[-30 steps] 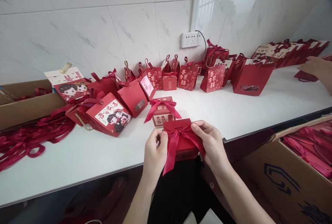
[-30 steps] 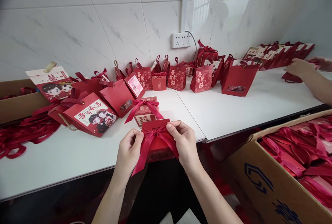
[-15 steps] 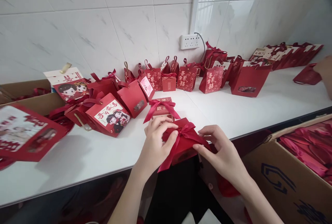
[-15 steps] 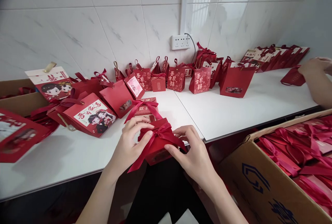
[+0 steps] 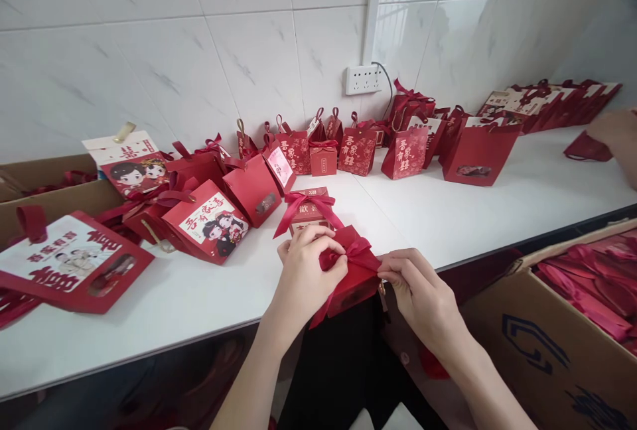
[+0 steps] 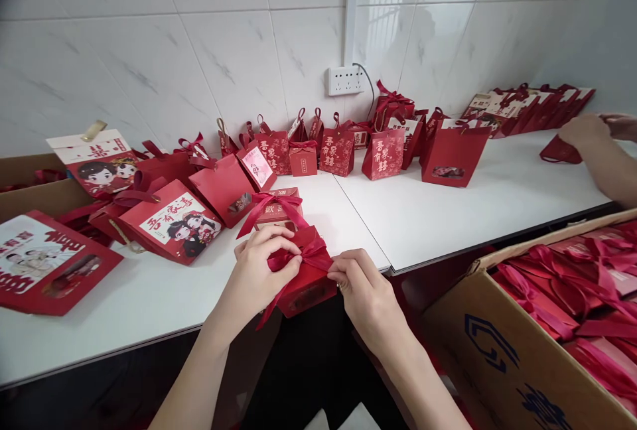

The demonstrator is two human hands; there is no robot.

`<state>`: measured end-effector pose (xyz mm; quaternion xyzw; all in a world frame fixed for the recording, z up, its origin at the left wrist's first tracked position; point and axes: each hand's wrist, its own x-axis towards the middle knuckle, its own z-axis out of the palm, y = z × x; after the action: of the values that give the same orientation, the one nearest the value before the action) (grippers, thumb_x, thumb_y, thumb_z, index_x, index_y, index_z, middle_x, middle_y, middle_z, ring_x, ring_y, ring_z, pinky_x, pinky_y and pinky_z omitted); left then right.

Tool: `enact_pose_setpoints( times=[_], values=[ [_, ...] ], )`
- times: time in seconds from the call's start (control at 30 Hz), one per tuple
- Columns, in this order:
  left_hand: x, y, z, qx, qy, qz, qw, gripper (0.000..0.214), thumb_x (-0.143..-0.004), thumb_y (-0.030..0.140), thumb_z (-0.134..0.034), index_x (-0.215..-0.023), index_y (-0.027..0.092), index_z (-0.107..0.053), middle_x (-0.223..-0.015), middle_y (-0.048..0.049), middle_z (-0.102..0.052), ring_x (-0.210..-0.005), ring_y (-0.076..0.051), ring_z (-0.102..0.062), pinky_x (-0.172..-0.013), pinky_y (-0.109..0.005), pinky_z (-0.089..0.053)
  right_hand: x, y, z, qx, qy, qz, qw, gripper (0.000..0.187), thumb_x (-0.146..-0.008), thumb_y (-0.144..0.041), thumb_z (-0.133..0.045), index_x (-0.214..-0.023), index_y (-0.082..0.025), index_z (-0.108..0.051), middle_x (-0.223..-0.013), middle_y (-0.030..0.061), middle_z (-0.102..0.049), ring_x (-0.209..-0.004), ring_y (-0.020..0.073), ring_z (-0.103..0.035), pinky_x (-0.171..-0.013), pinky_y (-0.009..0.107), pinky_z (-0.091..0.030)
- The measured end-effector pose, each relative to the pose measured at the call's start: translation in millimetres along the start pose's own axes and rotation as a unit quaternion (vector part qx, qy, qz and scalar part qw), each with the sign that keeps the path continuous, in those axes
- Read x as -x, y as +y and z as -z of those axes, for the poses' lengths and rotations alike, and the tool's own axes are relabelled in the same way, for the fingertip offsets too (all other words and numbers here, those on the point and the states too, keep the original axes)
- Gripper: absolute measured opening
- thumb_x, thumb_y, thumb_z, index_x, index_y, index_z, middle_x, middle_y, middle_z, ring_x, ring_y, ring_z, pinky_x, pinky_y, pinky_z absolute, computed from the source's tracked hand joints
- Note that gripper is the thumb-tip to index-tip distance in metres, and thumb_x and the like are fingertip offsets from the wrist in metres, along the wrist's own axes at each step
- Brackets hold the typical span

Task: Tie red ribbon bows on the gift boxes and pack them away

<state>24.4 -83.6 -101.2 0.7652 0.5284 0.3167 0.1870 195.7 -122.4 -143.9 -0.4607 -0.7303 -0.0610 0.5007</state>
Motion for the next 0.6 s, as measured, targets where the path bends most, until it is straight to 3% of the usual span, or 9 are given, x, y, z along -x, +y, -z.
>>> enact_pose_setpoints(
  times=[0.3,0.43,0.5,0.6],
  values=[
    [-2.3,-0.4,-3.2,0.013,0.0,0.028,1.0,0.01,-0.074,0.017,-0.06,-0.067,0.023,-0.063,-0.103,-0.0009,-0.062,-0.109,-0.025,-0.054,-0.099,-0.052,-0.026,6.5,3.1,6.9,0.026,0.0,0.012,1.0,0.023,-0.09,-0.004,-0.042,-0.084,-0.023,-0.054,-0.081,0.0032,-0.059,-0.07,0.0119,-0.065,-0.057,0.019,-0.054],
    [-2.6,-5.4,-2.1,0.035,0.002,0.007,0.999,0.008,-0.076,0.019,-0.06,-0.07,0.023,-0.064,-0.104,-0.0009,-0.061,-0.108,-0.024,-0.054,-0.1,-0.048,-0.029,11.4,2.7,12.1,0.033,-0.023,0.001,0.999,0.018,-0.091,-0.01,-0.045,-0.083,-0.022,-0.055,-0.082,0.0039,-0.06,-0.069,0.0125,-0.063,-0.056,0.021,-0.052],
    [-1.2,-10.4,2.1,0.071,0.031,-0.014,0.997,0.006,-0.078,0.025,-0.06,-0.082,0.024,-0.063,-0.107,-0.002,-0.061,-0.107,-0.022,-0.054,-0.099,-0.042,-0.034,7.2,1.4,16.5,0.03,-0.027,-0.012,0.999,0.008,-0.09,-0.02,-0.051,-0.086,-0.021,-0.057,-0.085,0.006,-0.061,-0.073,0.0155,-0.063,-0.06,0.025,-0.051],
    [3.3,-18.0,10.9,0.1,0.105,0.016,0.989,0.014,-0.083,0.034,-0.054,-0.086,0.022,-0.06,-0.095,-0.0021,-0.062,-0.093,-0.019,-0.056,-0.087,-0.033,-0.041,-12.7,0.2,22.0,0.019,-0.034,-0.097,0.995,0.024,-0.091,-0.039,-0.047,-0.081,-0.019,-0.057,-0.08,0.0071,-0.061,-0.071,0.0184,-0.059,-0.062,0.03,-0.048]
  ],
)
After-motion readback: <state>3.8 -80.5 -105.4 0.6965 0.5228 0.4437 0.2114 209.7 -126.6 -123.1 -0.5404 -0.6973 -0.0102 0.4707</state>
